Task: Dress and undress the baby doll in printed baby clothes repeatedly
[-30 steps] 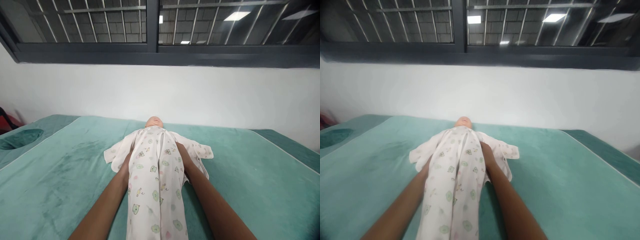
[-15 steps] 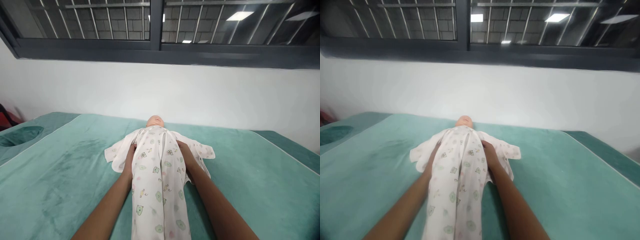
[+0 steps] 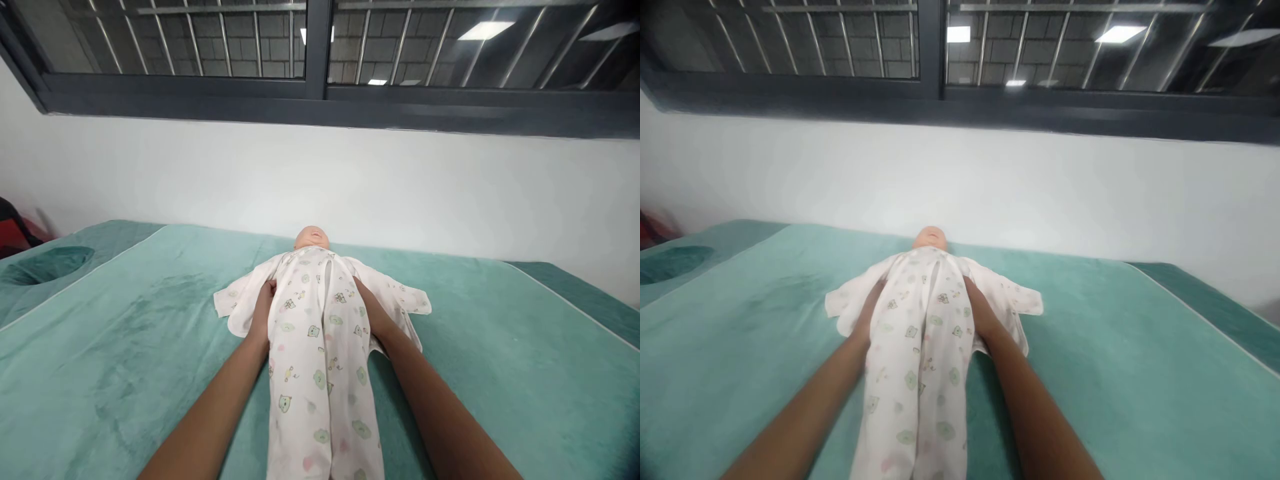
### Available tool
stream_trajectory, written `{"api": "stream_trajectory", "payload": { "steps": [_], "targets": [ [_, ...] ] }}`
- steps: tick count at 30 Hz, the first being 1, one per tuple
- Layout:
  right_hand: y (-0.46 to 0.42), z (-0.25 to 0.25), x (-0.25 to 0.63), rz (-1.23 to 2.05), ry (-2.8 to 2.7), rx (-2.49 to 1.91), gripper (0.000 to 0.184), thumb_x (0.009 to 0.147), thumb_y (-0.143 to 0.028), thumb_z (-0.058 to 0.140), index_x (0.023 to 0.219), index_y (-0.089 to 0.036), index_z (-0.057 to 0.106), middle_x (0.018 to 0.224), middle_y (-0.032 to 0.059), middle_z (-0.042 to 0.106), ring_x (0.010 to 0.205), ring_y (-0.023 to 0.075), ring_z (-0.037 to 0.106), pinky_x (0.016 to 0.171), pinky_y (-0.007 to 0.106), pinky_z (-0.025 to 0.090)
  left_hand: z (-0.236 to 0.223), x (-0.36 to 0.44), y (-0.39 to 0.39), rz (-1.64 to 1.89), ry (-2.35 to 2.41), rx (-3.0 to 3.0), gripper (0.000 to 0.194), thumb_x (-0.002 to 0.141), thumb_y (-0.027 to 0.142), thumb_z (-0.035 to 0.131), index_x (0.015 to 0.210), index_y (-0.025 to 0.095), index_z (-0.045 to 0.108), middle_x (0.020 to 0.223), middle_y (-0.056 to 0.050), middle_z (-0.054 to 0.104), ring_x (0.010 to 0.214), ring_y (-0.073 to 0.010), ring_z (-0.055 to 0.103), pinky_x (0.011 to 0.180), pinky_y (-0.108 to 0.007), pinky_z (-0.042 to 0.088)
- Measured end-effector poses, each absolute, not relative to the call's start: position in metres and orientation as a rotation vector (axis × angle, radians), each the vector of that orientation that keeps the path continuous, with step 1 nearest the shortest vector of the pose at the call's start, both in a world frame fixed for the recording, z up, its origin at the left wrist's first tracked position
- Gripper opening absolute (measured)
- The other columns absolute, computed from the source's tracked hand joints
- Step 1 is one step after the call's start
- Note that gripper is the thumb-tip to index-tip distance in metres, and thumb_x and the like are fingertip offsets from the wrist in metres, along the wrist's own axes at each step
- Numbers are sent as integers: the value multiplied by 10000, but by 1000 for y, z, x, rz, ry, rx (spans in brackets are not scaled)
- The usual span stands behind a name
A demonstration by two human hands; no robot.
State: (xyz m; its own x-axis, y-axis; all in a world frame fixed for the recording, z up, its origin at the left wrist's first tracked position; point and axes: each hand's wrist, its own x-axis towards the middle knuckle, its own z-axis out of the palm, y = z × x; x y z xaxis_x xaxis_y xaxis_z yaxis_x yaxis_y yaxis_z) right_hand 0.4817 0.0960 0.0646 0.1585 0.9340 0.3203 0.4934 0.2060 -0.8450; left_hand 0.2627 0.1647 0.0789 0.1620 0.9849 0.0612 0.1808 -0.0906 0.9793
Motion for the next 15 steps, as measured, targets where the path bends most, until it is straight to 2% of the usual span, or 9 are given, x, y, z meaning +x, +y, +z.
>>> {"api": "stream_trajectory", "payload": {
  "steps": [2, 4, 7, 10, 12, 15],
  "targets": [
    [90, 67, 481, 514, -1605, -1428, 537, 863, -332, 518, 1389, -259, 442, 1457, 62, 429, 1328, 242, 387, 1115, 428, 283, 79, 259, 165, 1044, 1269, 1567, 254, 734, 297, 547, 969, 202, 553, 974, -32, 666, 940, -234, 577, 855, -347, 467],
    [79, 71, 478, 425, -1713, -1468, 522, 869, -302, 518, 1384, -258, 450, 1427, 76, 460, 1309, 254, 408, 1091, 445, 323, 77, 253, 163, 1041, 1280, 1681, 258, 725, 272, 557, 972, 199, 551, 1002, -41, 657, 960, -244, 568, 891, -378, 449],
    [53, 73, 468, 182, -1863, -1580, 458, 846, -224, 538, 1304, -232, 545, 1332, 106, 536, 1228, 282, 471, 1013, 453, 406, 68, 237, 150, 1013, 1162, 1933, 170, 772, 273, 531, 909, 206, 606, 1006, -67, 662, 980, -267, 565, 913, -421, 435],
    [20, 66, 458, -10, -1960, -1675, 400, 833, -131, 519, 1207, -230, 625, 1269, 99, 574, 1188, 271, 493, 992, 440, 429, 59, 219, 125, 908, 954, 2239, 169, 783, 236, 552, 895, 231, 679, 1081, -92, 659, 1114, -299, 520, 976, -437, 400],
    [0, 61, 452, -69, -2046, -1671, 386, 839, -108, 510, 1177, -242, 641, 1257, 80, 588, 1204, 254, 487, 1046, 447, 389, 56, 211, 107, 829, 815, 2371, 221, 773, 214, 577, 950, 260, 701, 1137, -82, 651, 1186, -302, 480, 1023, -447, 373],
    [-13, 60, 445, -138, -2164, -1613, 348, 847, -131, 534, 1155, -240, 651, 1247, 73, 603, 1215, 247, 493, 1117, 472, 299, 59, 207, 92, 834, 809, 2270, 350, 755, 244, 617, 1099, 288, 666, 1234, -68, 619, 1243, -300, 454, 1068, -462, 348]
  ]
}}
